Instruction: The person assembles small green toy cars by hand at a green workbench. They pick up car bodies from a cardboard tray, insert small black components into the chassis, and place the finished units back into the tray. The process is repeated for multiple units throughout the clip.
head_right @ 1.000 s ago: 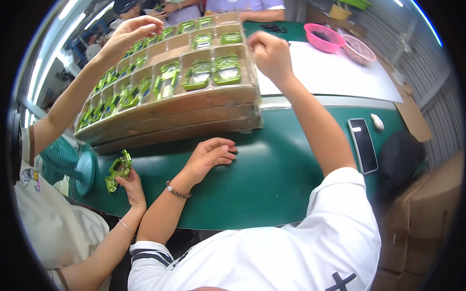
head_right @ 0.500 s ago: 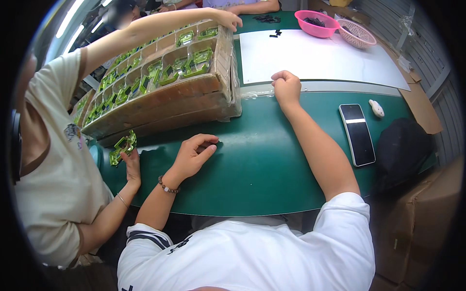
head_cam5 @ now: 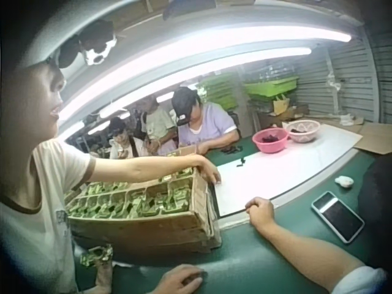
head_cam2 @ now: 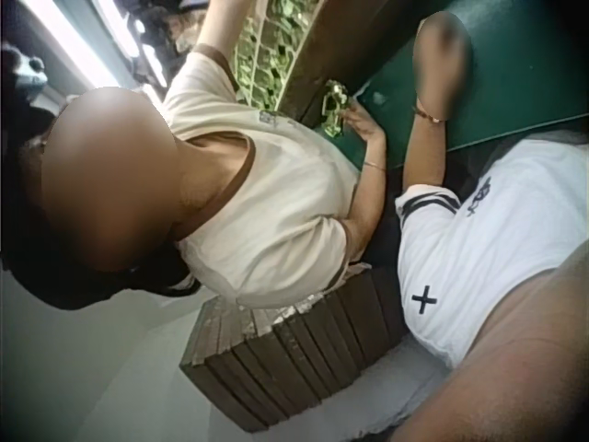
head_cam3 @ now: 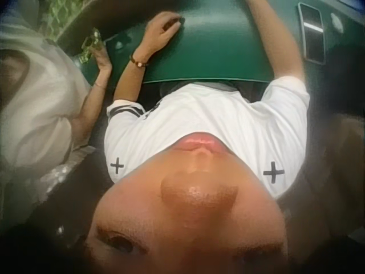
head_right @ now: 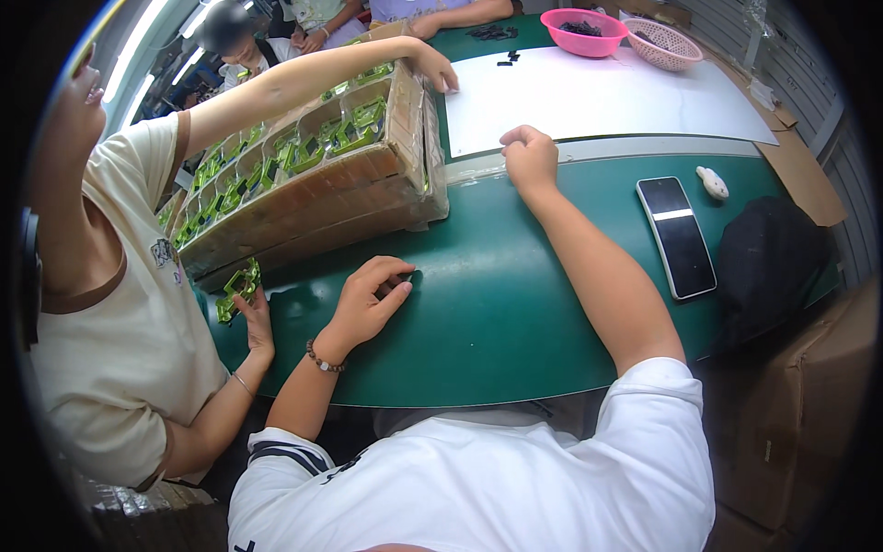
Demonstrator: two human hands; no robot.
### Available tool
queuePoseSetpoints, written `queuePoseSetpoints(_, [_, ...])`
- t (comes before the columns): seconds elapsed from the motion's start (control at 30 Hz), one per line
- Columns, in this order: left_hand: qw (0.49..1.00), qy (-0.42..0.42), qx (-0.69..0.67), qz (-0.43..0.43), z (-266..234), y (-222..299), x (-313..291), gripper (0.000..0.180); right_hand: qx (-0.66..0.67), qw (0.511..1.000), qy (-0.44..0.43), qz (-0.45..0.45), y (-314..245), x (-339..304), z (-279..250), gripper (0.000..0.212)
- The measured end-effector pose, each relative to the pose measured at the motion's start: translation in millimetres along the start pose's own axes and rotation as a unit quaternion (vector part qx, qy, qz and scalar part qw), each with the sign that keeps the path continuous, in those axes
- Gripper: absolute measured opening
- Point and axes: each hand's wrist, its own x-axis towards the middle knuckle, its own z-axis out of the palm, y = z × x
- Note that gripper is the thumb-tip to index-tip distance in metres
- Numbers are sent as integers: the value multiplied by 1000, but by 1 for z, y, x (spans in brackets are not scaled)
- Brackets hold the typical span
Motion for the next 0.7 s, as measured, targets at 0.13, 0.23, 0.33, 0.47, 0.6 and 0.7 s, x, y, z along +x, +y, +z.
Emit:
queuePoseSetpoints(0.13, [1000,1,9,10,1,-3,-2,21,-6,1000,-12,8,0,-1,0,24])
queuePoseSetpoints(0.23, [1000,-7,9,11,2,-4,0,20,-14,995,59,-79,16,5,3,26])
queuePoseSetpoints(0.33, [1000,-6,12,10,-3,-1,-3,20,-1,989,87,-120,0,-2,6,33])
queuePoseSetpoints(0.47, [1000,-1,-12,-1,-6,-1,0,20,-20,996,45,-74,-6,-9,9,41])
queuePoseSetpoints(0.6, [996,65,50,28,-17,8,6,18,-37,997,54,-40,-5,-3,10,40])
queuePoseSetpoints(0.7, [957,196,165,139,-27,8,18,15,-73,995,60,-45,0,14,9,33])
